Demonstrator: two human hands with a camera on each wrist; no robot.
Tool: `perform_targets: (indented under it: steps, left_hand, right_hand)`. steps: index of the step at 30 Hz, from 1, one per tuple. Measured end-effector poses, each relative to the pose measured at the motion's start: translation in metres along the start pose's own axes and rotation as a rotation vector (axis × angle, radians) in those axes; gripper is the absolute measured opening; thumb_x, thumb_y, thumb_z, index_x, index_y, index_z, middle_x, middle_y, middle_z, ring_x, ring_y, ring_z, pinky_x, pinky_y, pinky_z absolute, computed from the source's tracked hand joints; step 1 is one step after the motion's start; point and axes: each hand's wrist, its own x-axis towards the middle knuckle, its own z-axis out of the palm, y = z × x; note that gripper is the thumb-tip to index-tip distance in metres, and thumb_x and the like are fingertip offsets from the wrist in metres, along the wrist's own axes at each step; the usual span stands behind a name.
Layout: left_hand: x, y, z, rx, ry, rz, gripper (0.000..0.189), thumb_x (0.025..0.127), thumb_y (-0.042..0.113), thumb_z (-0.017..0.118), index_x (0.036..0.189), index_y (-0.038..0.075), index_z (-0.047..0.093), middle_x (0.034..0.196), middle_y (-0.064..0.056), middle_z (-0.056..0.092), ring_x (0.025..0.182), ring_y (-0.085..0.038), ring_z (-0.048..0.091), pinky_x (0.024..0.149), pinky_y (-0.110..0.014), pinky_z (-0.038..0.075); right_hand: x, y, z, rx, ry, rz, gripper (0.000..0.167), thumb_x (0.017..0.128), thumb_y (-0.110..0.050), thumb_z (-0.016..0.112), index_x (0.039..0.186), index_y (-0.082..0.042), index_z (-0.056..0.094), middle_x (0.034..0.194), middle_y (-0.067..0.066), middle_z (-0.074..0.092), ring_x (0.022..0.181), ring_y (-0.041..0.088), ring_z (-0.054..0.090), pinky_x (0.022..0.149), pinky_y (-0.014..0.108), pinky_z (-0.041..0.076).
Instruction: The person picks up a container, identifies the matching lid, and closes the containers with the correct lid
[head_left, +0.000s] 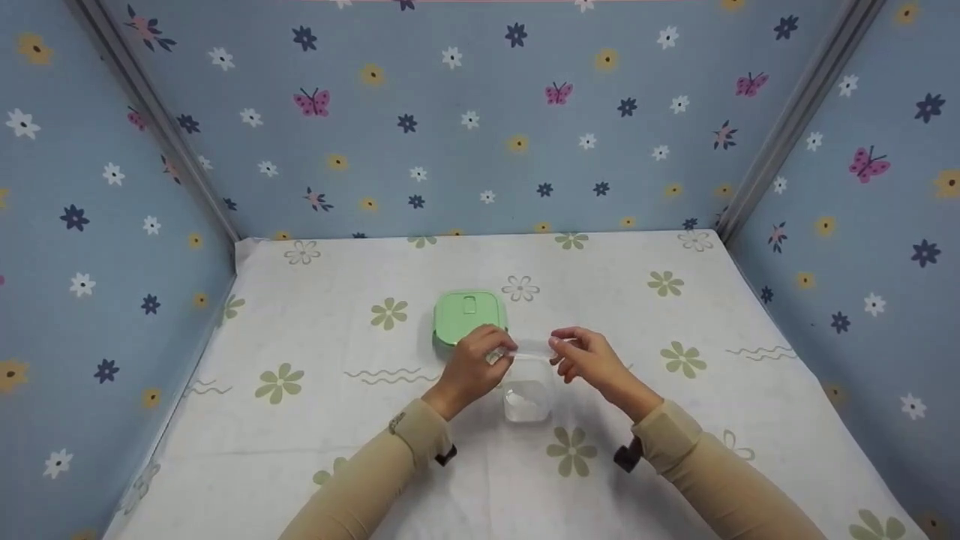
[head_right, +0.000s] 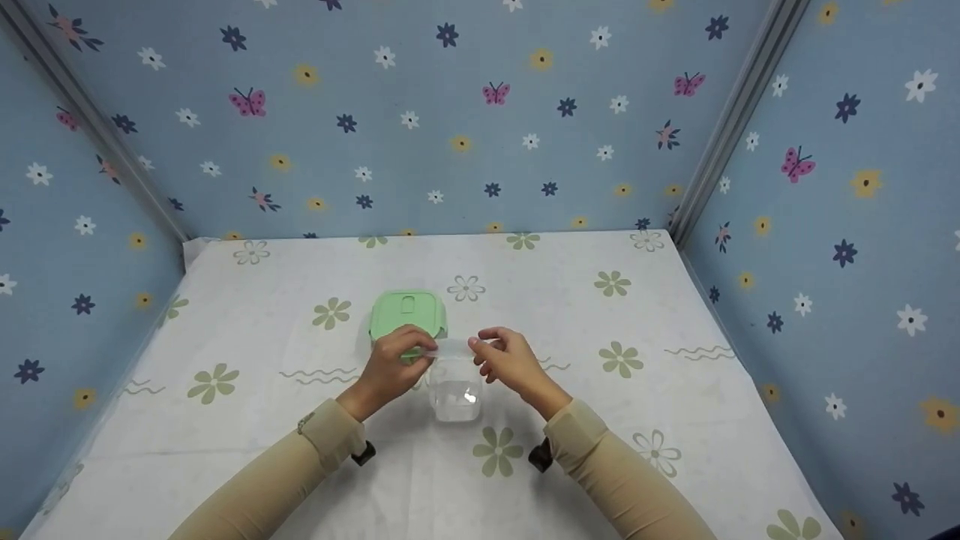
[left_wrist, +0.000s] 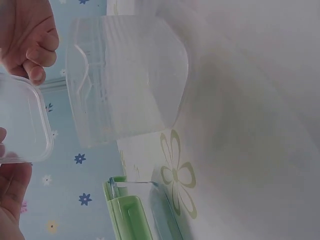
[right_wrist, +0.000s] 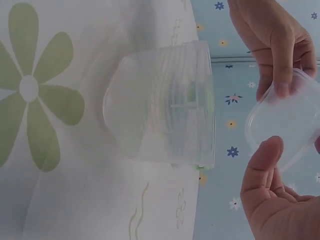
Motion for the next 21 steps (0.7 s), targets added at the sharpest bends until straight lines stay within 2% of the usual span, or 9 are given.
perform_targets:
  steps: [4,12,17,21]
  left_hand:
    - [-0.0012,0.0013,0.0005,0.016,-0.029,-0.010,0.016,0.084,-0.008,0.077,0.091,0.006,0.075,0.092,-0.008,0.074,0.089,-0.022,0.072,0.084,-0.037,0.062]
    - [-0.0030,0.0038,-0.0001,0.027,-0.129,-0.057,0.018,0.085,-0.005,0.081,0.096,0.008,0.075,0.100,-0.006,0.075,0.098,-0.021,0.072,0.092,-0.037,0.062]
    - [-0.0049,0.0036,-0.0010,0.004,-0.211,-0.082,0.026,0.084,-0.001,0.085,0.107,0.006,0.074,0.113,-0.009,0.073,0.111,-0.025,0.069,0.101,-0.040,0.060]
    - [-0.0054,0.0023,-0.0025,-0.038,-0.293,-0.111,0.041,0.086,0.009,0.091,0.122,0.005,0.071,0.126,-0.010,0.069,0.123,-0.026,0.065,0.109,-0.042,0.056]
  right_hand:
    - [-0.0002,-0.0013,0.0003,0.102,0.014,0.048,0.047,0.108,-0.019,0.065,0.141,0.013,0.056,0.088,0.004,0.068,0.070,0.011,0.064,0.064,0.023,0.058]
    - [0.0003,0.0002,-0.0017,0.230,0.044,0.094,0.039,0.102,-0.006,0.065,0.137,0.010,0.059,0.086,0.005,0.065,0.068,0.013,0.063,0.065,0.024,0.060]
    - [0.0010,0.0019,-0.0024,0.303,0.049,0.097,0.039,0.097,0.002,0.065,0.134,0.010,0.059,0.081,0.000,0.064,0.066,0.012,0.061,0.064,0.024,0.060]
    - [0.0005,0.0029,-0.0034,0.317,0.043,0.089,0.038,0.096,0.005,0.063,0.133,0.010,0.060,0.081,-0.001,0.064,0.065,0.011,0.061,0.064,0.024,0.059]
